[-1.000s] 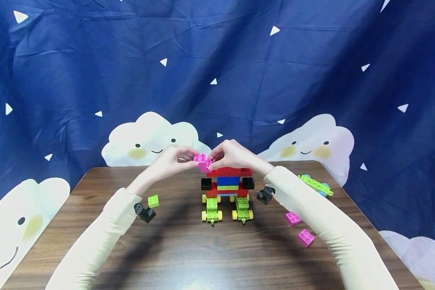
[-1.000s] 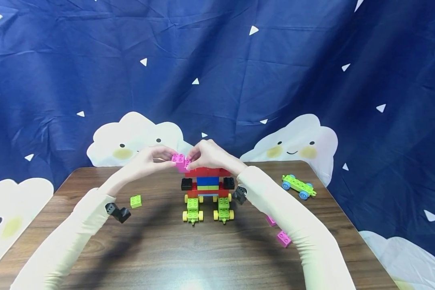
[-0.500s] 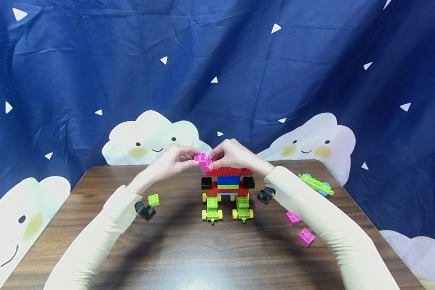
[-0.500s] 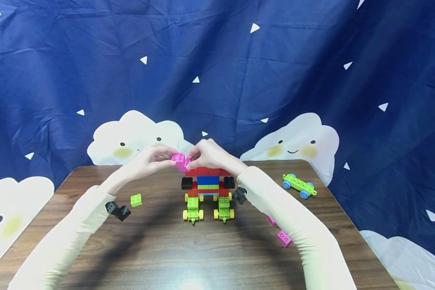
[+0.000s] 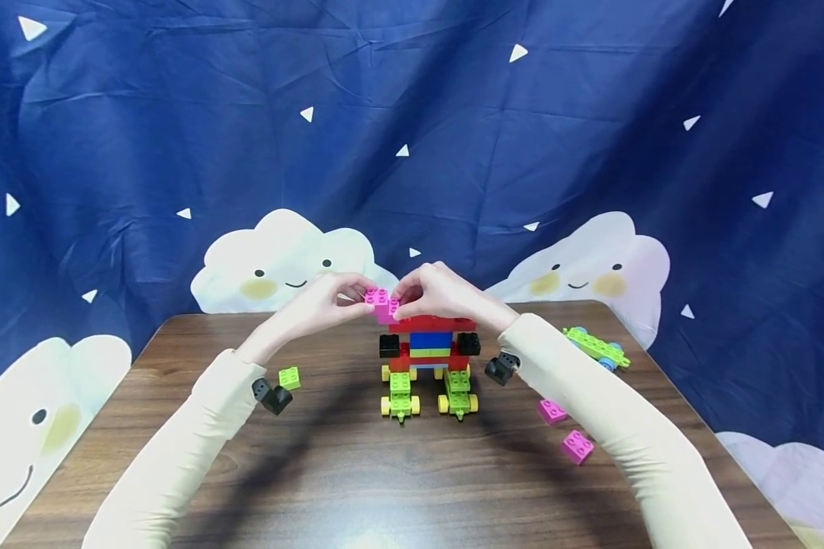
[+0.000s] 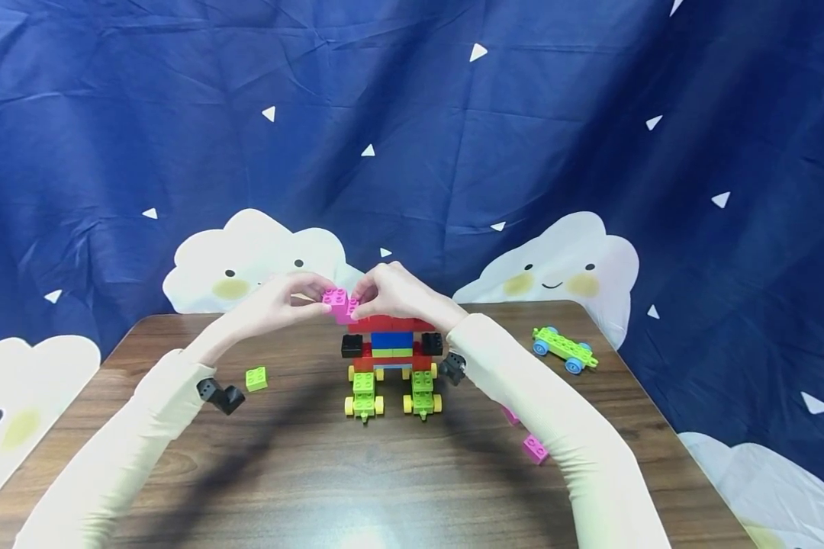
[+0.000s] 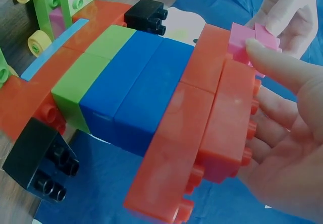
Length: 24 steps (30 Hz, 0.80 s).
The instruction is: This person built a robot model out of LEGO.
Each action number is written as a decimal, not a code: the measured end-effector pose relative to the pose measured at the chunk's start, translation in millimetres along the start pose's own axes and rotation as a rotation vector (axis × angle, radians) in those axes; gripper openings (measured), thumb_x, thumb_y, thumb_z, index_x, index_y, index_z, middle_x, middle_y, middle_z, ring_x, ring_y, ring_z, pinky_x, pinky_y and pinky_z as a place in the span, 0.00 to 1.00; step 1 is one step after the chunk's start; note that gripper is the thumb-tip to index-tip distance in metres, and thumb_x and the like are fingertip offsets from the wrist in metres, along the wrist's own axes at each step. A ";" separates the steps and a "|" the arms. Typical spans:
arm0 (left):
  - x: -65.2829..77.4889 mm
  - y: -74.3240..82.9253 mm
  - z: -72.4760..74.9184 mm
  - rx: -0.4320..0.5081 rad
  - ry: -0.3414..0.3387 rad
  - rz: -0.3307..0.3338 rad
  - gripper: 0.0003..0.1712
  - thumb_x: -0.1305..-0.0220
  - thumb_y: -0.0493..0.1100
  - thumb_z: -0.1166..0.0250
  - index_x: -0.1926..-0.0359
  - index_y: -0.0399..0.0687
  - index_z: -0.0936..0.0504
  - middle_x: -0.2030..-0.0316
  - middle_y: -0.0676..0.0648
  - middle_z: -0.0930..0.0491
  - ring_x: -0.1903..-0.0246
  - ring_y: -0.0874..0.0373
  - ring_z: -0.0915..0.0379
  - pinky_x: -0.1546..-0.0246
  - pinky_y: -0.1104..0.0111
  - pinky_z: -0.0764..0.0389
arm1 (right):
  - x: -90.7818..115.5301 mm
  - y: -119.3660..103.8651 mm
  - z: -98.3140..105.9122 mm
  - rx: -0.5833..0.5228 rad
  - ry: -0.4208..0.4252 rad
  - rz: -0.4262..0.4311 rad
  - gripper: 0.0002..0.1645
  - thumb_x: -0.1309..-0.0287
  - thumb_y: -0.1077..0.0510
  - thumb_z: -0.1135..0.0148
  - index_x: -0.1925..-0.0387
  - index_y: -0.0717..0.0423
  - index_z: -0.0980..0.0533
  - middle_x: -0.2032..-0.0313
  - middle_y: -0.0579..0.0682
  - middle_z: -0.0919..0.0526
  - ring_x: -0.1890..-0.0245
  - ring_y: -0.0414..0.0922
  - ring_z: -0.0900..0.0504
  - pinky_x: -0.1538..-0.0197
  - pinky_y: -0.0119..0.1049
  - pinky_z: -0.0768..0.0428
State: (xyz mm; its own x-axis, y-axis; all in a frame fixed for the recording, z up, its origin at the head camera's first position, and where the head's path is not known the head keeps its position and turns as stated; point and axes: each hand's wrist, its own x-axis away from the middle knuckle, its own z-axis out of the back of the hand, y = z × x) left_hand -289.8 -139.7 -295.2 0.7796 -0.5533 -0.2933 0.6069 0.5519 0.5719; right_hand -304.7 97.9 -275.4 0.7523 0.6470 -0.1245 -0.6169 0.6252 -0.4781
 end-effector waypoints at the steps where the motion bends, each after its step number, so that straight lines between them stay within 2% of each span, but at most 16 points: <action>1: 0.2 -0.2 -0.6 0.001 0.005 -0.003 0.18 0.38 0.44 0.30 0.47 0.45 0.18 0.54 0.46 0.14 0.56 0.53 0.16 0.49 0.57 0.15 | 0.7 0.5 0.0 0.003 0.001 0.007 0.17 0.46 0.52 0.26 0.56 0.55 0.14 0.63 0.50 0.10 0.67 0.41 0.17 0.56 0.32 0.15; 7: -0.2 -1.4 -5.3 -0.014 0.033 -0.016 0.18 0.38 0.44 0.30 0.48 0.45 0.18 0.55 0.46 0.14 0.56 0.53 0.16 0.50 0.55 0.15 | 7.7 3.6 2.5 0.014 0.032 0.045 0.19 0.44 0.52 0.29 0.52 0.56 0.16 0.57 0.53 0.11 0.60 0.45 0.15 0.51 0.38 0.15; 13: 0.3 0.7 -6.5 -0.028 0.041 0.000 0.20 0.38 0.44 0.30 0.47 0.44 0.18 0.54 0.45 0.14 0.54 0.52 0.17 0.48 0.55 0.16 | 24.1 4.5 19.6 0.008 0.129 0.042 0.21 0.44 0.51 0.29 0.51 0.56 0.17 0.53 0.55 0.12 0.54 0.48 0.14 0.44 0.45 0.17; 19: 0.6 2.8 -8.3 0.017 0.045 0.015 0.21 0.41 0.43 0.28 0.46 0.44 0.19 0.55 0.45 0.14 0.55 0.53 0.17 0.49 0.56 0.16 | 55.4 19.3 38.1 0.012 0.252 0.008 0.18 0.44 0.53 0.28 0.53 0.56 0.17 0.55 0.54 0.11 0.54 0.47 0.13 0.41 0.47 0.19; 24: 2.2 1.7 -10.2 0.051 0.042 0.015 0.23 0.42 0.41 0.28 0.46 0.43 0.20 0.55 0.45 0.15 0.54 0.52 0.19 0.49 0.56 0.16 | 86.1 45.4 38.1 0.032 0.278 -0.053 0.17 0.42 0.53 0.29 0.53 0.56 0.17 0.56 0.53 0.11 0.55 0.48 0.13 0.45 0.48 0.17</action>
State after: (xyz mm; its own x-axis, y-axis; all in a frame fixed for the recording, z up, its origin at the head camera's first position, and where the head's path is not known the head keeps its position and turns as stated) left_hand -285.5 -133.6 -302.7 0.7949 -0.5178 -0.3162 0.5875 0.5270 0.6140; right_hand -276.8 198.6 -274.7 0.8153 0.4716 -0.3358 -0.5789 0.6709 -0.4634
